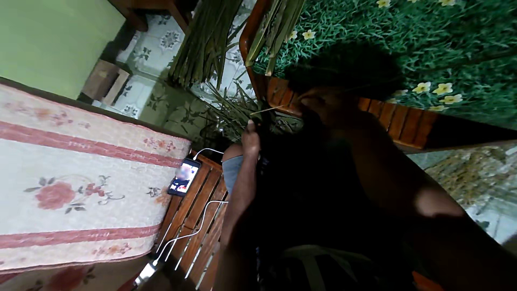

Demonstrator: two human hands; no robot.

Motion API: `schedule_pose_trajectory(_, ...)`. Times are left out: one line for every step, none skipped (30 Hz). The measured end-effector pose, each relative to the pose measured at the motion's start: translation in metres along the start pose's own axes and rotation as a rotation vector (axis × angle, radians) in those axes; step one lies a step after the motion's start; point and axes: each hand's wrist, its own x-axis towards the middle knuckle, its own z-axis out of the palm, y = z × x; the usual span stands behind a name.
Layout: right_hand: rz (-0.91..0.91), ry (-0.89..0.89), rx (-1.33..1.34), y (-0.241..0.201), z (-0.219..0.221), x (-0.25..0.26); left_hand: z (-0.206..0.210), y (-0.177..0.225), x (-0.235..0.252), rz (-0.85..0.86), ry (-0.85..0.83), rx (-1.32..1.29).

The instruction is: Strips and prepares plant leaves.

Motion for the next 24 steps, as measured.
schedule_pose_trajectory(-0.036,0.014,-0.022,0.004,0.002,-0.002,0.001,0.005,-0.008,-0.001,0.010,-0.097)
schedule_pose_trajectory(-0.063,0.018,-0.024,0.007,0.005,-0.003,0.003,0.011,-0.016,0.052,0.006,-0.169)
schedule_pose_trajectory(-0.069,0.001,0.000,0.009,0.006,-0.001,0.006,0.018,-0.024,0.149,-0.009,-0.176)
schedule_pose_trajectory(-0.065,-0.022,0.046,0.012,0.009,0.000,0.009,0.024,-0.034,0.251,-0.035,-0.121)
schedule_pose_trajectory(-0.059,-0.041,0.089,0.013,0.012,0.001,0.011,0.029,-0.045,0.339,-0.078,-0.034)
schedule_pose_trajectory(-0.047,-0.054,0.113,0.012,0.014,0.001,0.014,0.032,-0.053,0.413,-0.116,0.064)
schedule_pose_trajectory(-0.026,-0.062,0.127,0.008,0.016,0.001,0.017,0.033,-0.057,0.458,-0.140,0.142)
schedule_pose_trajectory(0.005,-0.057,0.140,0.005,0.017,0.001,0.018,0.033,-0.057,0.474,-0.142,0.187)
schedule_pose_trajectory(0.037,-0.047,0.162,0.003,0.017,0.000,0.017,0.031,-0.054,0.447,-0.137,0.199)
schedule_pose_trajectory(0.060,-0.023,0.190,0.001,0.017,-0.001,0.015,0.027,-0.048,0.383,-0.124,0.178)
schedule_pose_trajectory(0.062,0.011,0.216,0.001,0.017,-0.002,0.014,0.022,-0.039,0.318,-0.108,0.142)
schedule_pose_trajectory(0.058,0.042,0.234,0.001,0.017,-0.002,0.014,0.018,-0.033,0.273,-0.095,0.120)
schedule_pose_trajectory(0.048,0.058,0.242,0.002,0.017,-0.001,0.016,0.017,-0.032,0.268,-0.090,0.120)
schedule_pose_trajectory(0.048,0.064,0.238,0.001,0.017,0.000,0.018,0.020,-0.037,0.295,-0.088,0.124)
schedule_pose_trajectory(0.061,0.059,0.236,0.001,0.018,0.000,0.021,0.025,-0.045,0.340,-0.092,0.137)
schedule_pose_trajectory(0.084,0.058,0.252,0.000,0.019,-0.001,0.023,0.029,-0.052,0.384,-0.099,0.154)
schedule_pose_trajectory(0.114,0.067,0.278,-0.002,0.019,-0.002,0.022,0.032,-0.055,0.402,-0.107,0.170)
schedule_pose_trajectory(0.147,0.085,0.309,-0.004,0.018,-0.002,0.022,0.029,-0.050,0.385,-0.099,0.176)
schedule_pose_trajectory(0.186,0.108,0.344,-0.006,0.014,-0.003,0.019,0.019,-0.038,0.317,-0.083,0.168)
schedule_pose_trajectory(0.218,0.130,0.371,-0.007,0.010,-0.004,0.016,0.007,-0.022,0.209,-0.057,0.148)
schedule_pose_trajectory(0.236,0.144,0.383,-0.009,0.005,-0.004,0.013,-0.003,-0.009,0.096,-0.010,0.105)
schedule_pose_trajectory(0.230,0.157,0.385,-0.008,0.001,-0.002,0.009,-0.007,-0.002,0.015,0.033,0.062)
schedule_pose_trajectory(0.217,0.159,0.387,-0.007,0.000,-0.001,0.008,-0.006,-0.001,-0.010,0.071,0.002)
schedule_pose_trajectory(0.210,0.151,0.384,-0.005,0.001,-0.002,0.007,-0.004,-0.007,0.007,0.085,-0.061)
